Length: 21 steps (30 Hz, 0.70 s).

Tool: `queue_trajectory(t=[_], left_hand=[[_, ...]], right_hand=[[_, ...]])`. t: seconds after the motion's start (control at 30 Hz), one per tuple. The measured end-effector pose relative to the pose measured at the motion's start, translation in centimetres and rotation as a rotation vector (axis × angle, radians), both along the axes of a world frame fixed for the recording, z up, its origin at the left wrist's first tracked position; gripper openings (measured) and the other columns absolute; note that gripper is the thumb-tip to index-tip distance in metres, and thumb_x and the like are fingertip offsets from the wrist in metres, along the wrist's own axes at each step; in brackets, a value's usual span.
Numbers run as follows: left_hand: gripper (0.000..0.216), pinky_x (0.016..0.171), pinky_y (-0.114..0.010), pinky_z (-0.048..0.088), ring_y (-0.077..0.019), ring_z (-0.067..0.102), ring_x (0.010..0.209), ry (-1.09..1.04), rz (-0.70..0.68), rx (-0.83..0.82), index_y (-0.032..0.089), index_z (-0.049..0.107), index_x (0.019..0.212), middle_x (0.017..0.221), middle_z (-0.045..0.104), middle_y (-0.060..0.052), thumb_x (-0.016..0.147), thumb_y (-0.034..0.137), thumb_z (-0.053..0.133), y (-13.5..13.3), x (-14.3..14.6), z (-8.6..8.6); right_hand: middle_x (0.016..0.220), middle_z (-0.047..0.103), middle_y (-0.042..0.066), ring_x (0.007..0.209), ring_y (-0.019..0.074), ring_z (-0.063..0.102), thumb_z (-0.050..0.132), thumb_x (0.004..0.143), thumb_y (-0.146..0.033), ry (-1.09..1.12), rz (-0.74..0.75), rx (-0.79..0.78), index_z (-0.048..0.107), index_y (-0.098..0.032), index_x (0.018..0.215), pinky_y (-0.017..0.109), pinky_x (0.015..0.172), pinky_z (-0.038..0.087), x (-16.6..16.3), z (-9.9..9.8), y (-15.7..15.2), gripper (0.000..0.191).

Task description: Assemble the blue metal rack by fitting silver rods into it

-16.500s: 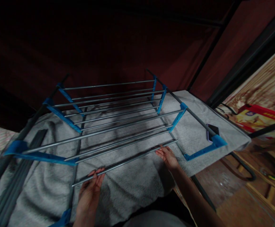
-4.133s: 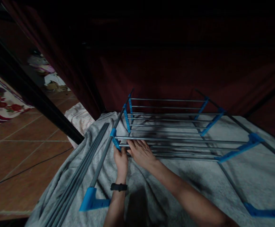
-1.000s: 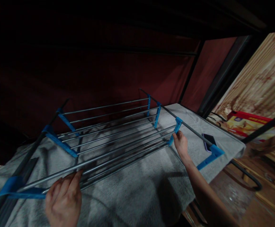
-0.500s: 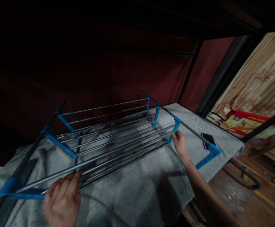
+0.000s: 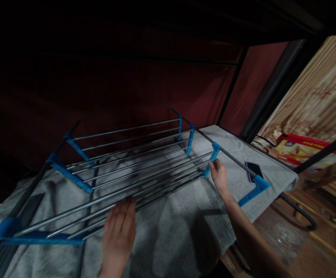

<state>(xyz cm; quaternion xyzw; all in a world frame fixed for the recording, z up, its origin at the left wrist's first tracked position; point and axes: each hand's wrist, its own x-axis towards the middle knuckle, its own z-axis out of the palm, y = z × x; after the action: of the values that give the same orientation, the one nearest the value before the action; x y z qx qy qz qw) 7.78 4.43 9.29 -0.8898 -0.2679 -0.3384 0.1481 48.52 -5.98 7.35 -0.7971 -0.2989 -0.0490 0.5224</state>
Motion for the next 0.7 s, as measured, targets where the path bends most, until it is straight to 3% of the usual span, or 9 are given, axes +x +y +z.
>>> queue_trajectory(t=[0.17, 0.33, 0.5, 0.7], left_hand=[[0.057, 0.118, -0.044, 0.037, -0.0254, 0.054, 0.132, 0.152, -0.184, -0.018, 0.013, 0.05, 0.143, 0.138, 0.062, -0.013, 0.088, 0.0, 0.043, -2.3, 9.7, 1.4], [0.054, 0.118, -0.044, 0.039, -0.0244, 0.053, 0.134, 0.252, -0.22, -0.029, 0.011, 0.051, 0.142, 0.143, 0.059, -0.013, 0.09, 0.002, 0.042, -2.6, 17.3, 2.7], [0.051, 0.112, -0.042, 0.044, -0.0241, 0.057, 0.128, 0.305, -0.201, -0.057, 0.013, 0.051, 0.142, 0.141, 0.06, -0.014, 0.093, 0.004, 0.041, -2.5, 21.5, 2.8], [0.05, 0.095, -0.036, 0.051, -0.0213, 0.063, 0.112, 0.339, -0.213, -0.083, 0.013, 0.048, 0.144, 0.13, 0.064, -0.014, 0.095, 0.005, 0.042, -2.2, 23.8, 2.7]], right_hand=[[0.076, 0.068, 0.007, 0.069, 0.0228, 0.06, 0.048, 0.09, -0.051, 0.013, 0.004, -0.006, 0.064, -0.019, 0.088, 0.033, 0.065, 0.043, 0.2, -0.1, 0.1, 0.035], [0.075, 0.067, 0.006, 0.066, 0.021, 0.058, 0.049, 0.09, -0.051, 0.011, 0.0, 0.006, 0.061, -0.02, 0.084, 0.032, 0.064, 0.041, 0.1, 0.2, 0.1, 0.034], [0.072, 0.066, 0.006, 0.061, 0.0198, 0.055, 0.048, 0.09, -0.051, 0.006, 0.002, 0.005, 0.06, -0.02, 0.081, 0.031, 0.061, 0.039, -0.1, 0.6, 0.1, 0.034], [0.077, 0.068, 0.008, 0.066, 0.0213, 0.057, 0.047, 0.091, -0.051, -0.026, -0.03, -0.008, 0.063, -0.02, 0.085, 0.032, 0.064, 0.041, -0.1, 0.3, 0.2, 0.035]])
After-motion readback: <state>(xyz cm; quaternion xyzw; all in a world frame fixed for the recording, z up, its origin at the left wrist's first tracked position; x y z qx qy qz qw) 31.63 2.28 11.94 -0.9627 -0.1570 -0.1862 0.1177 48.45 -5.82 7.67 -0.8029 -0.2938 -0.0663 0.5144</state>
